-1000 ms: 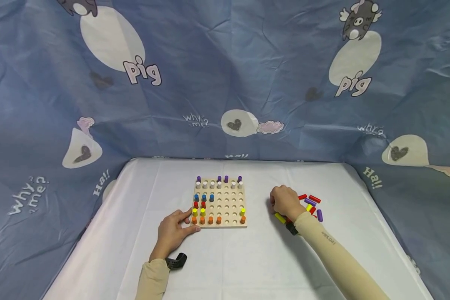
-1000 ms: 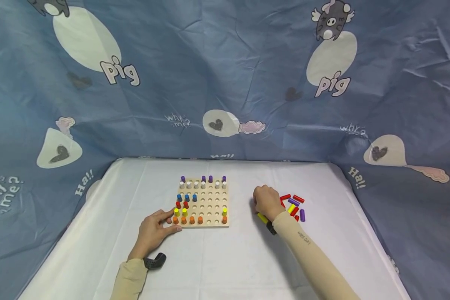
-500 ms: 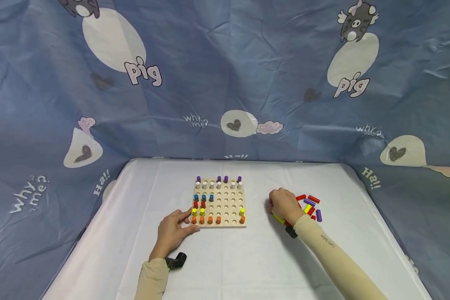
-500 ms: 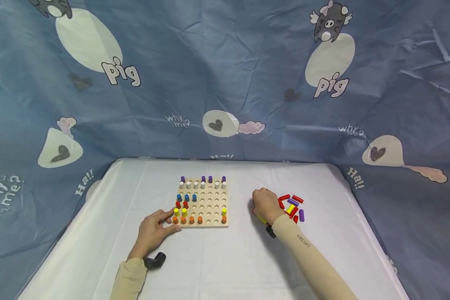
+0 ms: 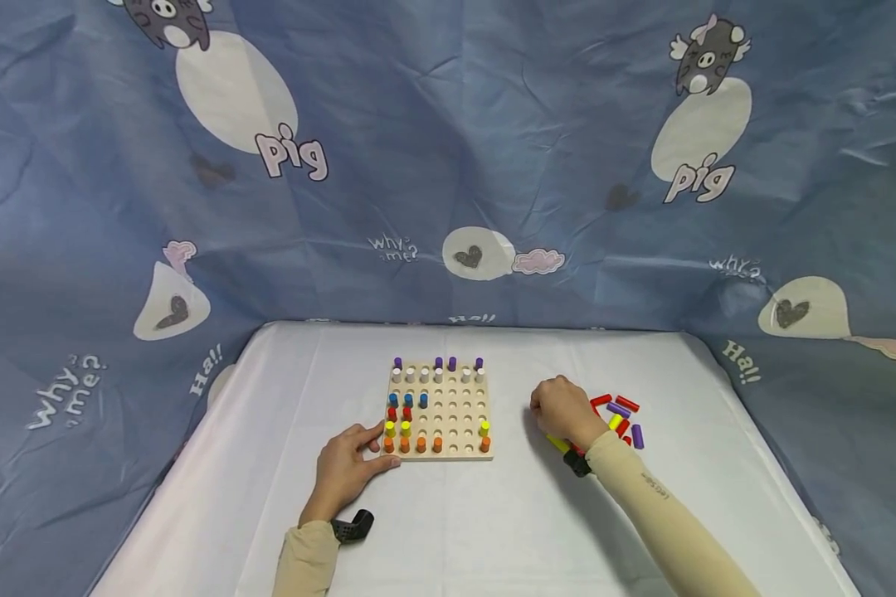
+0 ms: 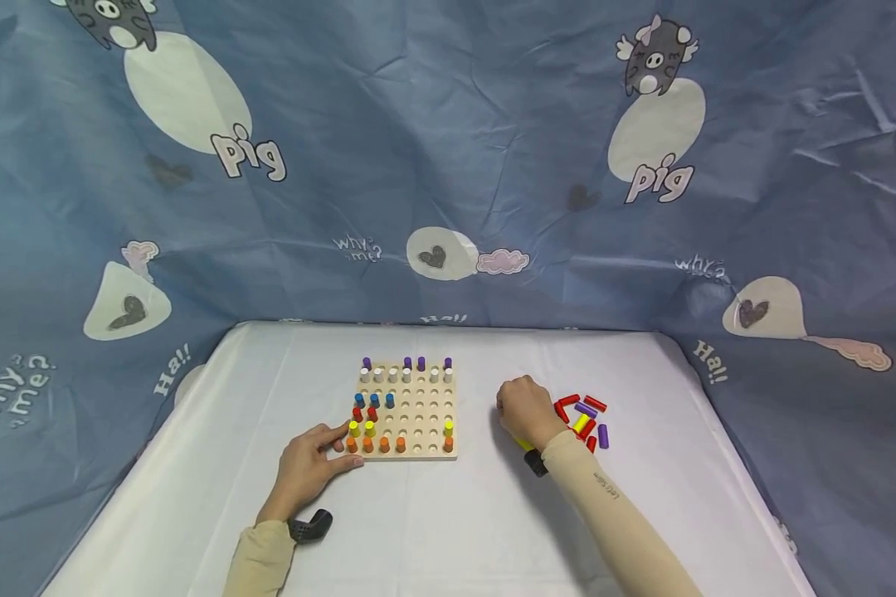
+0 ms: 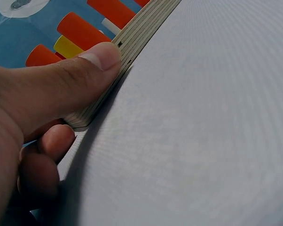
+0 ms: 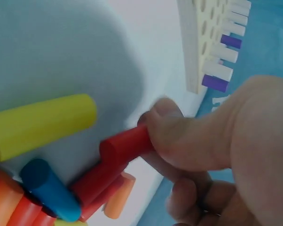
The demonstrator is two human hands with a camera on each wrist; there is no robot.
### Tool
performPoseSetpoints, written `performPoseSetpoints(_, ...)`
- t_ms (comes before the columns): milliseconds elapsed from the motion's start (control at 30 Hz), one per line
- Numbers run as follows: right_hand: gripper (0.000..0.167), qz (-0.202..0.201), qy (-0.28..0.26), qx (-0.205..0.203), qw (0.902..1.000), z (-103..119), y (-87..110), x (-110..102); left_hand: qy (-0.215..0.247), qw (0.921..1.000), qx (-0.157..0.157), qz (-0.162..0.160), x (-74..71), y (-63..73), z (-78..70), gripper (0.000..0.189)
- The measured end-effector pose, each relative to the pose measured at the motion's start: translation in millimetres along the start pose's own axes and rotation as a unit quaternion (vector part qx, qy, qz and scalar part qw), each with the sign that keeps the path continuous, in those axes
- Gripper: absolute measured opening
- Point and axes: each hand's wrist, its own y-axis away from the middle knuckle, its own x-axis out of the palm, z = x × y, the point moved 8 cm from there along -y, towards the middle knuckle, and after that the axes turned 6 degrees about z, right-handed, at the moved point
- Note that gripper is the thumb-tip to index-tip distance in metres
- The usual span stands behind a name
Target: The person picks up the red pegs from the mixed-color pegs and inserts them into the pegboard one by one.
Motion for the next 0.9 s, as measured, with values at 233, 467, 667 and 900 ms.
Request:
performPoseSetpoints(233, 0.012, -0.052, -0.017, -0.005, 0.9985, 6.0, 0.5, -9.4, 0.003, 0.9999, -0.012, 0.008, 0.4, 0.9, 0.9, 0.072)
performPoseSetpoints(467, 0.004, -0.131, -0.048, -0.001, 0.9903, 15.5, -2.4, -24.1, 0.003, 1.0000, -0.003, -0.001, -0.4, 0.7, -0.8, 0.072)
performPoseSetpoints(667, 0.004, -0.156, -0.077, -0.005, 0.9848, 29.9, -5.9, -31.4, 0.001, 0.9998, -0.018, 0.006, 0.4, 0.1, 0.4, 0.072)
performPoseSetpoints(900, 0.007, -0.151, -0.104, -0.016, 0.9830, 39.0, -12.4, -34.6, -0.001, 0.9998, -0.019, 0.006, -0.3, -0.5, 0.2, 0.072)
